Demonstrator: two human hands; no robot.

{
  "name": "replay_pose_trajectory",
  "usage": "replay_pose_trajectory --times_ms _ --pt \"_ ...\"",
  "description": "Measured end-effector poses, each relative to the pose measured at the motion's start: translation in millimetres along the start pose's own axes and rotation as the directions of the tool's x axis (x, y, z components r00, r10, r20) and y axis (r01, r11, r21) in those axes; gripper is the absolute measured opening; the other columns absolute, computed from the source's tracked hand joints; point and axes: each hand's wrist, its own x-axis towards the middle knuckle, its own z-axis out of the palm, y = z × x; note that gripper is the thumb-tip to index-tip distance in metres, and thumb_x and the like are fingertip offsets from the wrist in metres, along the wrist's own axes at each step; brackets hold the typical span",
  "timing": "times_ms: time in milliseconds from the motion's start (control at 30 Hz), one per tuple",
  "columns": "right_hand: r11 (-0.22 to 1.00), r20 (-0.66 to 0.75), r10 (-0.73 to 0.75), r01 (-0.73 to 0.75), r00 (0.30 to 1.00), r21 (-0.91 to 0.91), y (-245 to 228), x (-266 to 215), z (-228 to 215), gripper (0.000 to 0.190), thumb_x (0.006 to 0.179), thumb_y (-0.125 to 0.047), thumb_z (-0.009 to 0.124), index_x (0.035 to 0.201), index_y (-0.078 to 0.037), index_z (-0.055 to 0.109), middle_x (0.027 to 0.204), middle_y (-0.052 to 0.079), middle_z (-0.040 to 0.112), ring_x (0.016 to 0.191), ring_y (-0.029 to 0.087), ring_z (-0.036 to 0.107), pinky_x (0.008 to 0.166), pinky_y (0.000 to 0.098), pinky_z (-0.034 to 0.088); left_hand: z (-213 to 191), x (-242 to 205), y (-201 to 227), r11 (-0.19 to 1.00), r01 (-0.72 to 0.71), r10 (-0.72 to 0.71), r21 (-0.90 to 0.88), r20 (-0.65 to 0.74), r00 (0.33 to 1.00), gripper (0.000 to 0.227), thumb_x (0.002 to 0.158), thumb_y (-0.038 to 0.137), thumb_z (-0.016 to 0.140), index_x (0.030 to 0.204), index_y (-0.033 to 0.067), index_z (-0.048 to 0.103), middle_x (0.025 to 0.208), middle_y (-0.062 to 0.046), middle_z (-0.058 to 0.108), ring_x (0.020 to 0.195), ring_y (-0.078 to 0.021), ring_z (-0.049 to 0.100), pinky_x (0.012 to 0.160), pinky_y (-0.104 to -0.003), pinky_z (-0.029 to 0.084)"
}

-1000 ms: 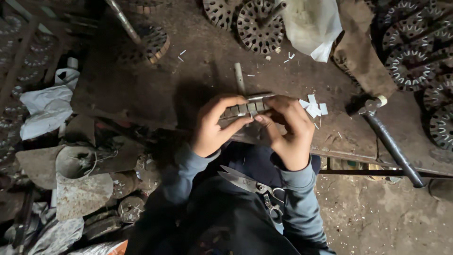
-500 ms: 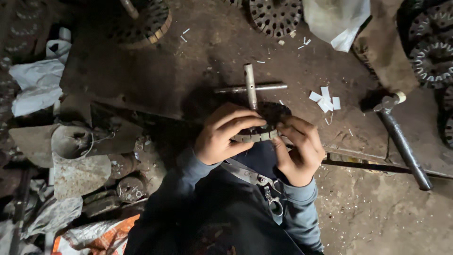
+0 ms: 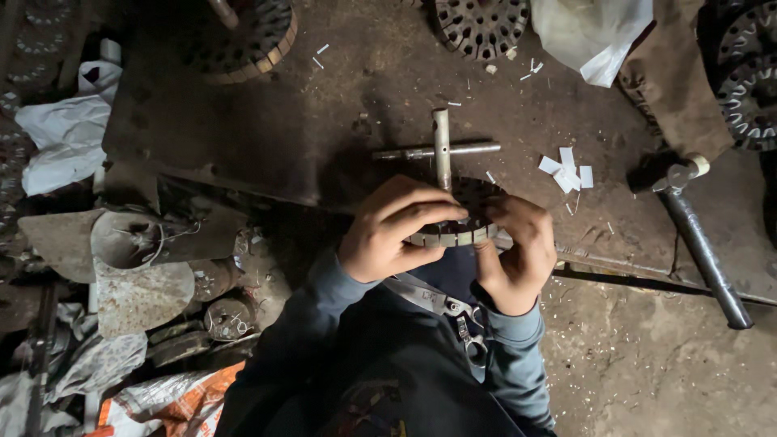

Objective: The person cuts small white rectangular pieces with scissors and inserts them into the slots of a circular metal motor stator. They use a hammer to tap the pieces into place and repeat the process for multiple slots.

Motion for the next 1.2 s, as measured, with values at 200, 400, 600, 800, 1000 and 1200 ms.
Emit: replay_pose_trajectory --times_ms 200,400,600,800,1000,1200 --pt "0.995 0.0 -0.005 0.005 1.0 -0.1 -13.7 17.5 1.2 0.027 0.084 0.005 0.076 0.108 0.003 0.064 0.115 0.018 0.067 0.11 0.032 0.068 0.097 0.0372 0.054 0.4 6.2 -2.3 0.999 0.009 -0.012 -0.046 -0.076 0.997 0.038 0.087 0.009 0.08 0.123 0.0096 0.069 0.123 -0.007 0.068 0.112 -0.0274 0.068 0.099 -0.039 0.055" --pt "0.98 0.128 -0.057 0.08 0.99 -0.184 -25.9 50.9 -6.5 0.031 0.084 0.002 0.083 0.111 0.003 0.067 0.115 0.018 0.068 0.106 0.031 0.07 0.091 0.0365 0.055 0.5 18.9 -0.8 0.987 0.074 -0.094 -0.141 -0.138 0.986 0.033 0.094 0.008 0.076 0.125 0.0058 0.066 0.125 -0.011 0.068 0.117 -0.0292 0.069 0.104 -0.039 0.055" --pt "0.987 0.125 -0.022 0.041 0.992 -0.156 -29.1 57.7 -5.9 0.035 0.087 0.003 0.08 0.119 0.002 0.065 0.122 0.017 0.065 0.114 0.032 0.068 0.099 0.0377 0.055 13.1 28.3 4.3 0.994 0.04 -0.063 -0.103 -0.23 0.971 0.033 0.09 0.01 0.08 0.12 0.0061 0.068 0.122 -0.011 0.069 0.113 -0.0291 0.069 0.101 -0.039 0.055" --pt "0.948 0.074 -0.026 0.048 0.997 -0.315 -0.3 29.3 -38.9 0.043 0.091 -0.006 0.074 0.132 0.0 0.062 0.134 0.022 0.061 0.125 0.036 0.062 0.108 0.0434 0.049 23.4 29.0 8.3 0.993 0.049 -0.073 -0.104 -0.236 0.969 0.029 0.09 0.007 0.081 0.117 0.0062 0.069 0.118 -0.009 0.069 0.108 -0.0259 0.07 0.095 -0.037 0.057" --pt "0.458 -0.054 0.114 -0.101 0.992 -0.883 114.5 -0.1 -161.5 0.018 0.101 -0.024 0.074 0.113 -0.013 0.067 0.119 0.008 0.071 0.112 0.032 0.06 0.097 0.049 0.046 30.7 21.8 10.0 0.998 0.013 -0.026 -0.066 -0.205 0.979 0.033 0.087 0.01 0.084 0.117 0.0072 0.069 0.121 -0.008 0.069 0.107 -0.0263 0.069 0.093 -0.037 0.057" --pt "0.365 -0.033 0.236 -0.12 0.971 -0.923 192.0 -42.5 -218.8 0.029 0.095 -0.036 0.077 0.108 -0.014 0.065 0.111 0.011 0.067 0.111 0.038 0.058 0.089 0.0536 0.045 37.2 16.1 4.5 0.978 -0.206 0.207 0.038 -0.035 0.978 0.04 0.085 0.011 0.086 0.122 0.0098 0.07 0.124 -0.006 0.067 0.112 -0.0258 0.067 0.097 -0.042 0.055"
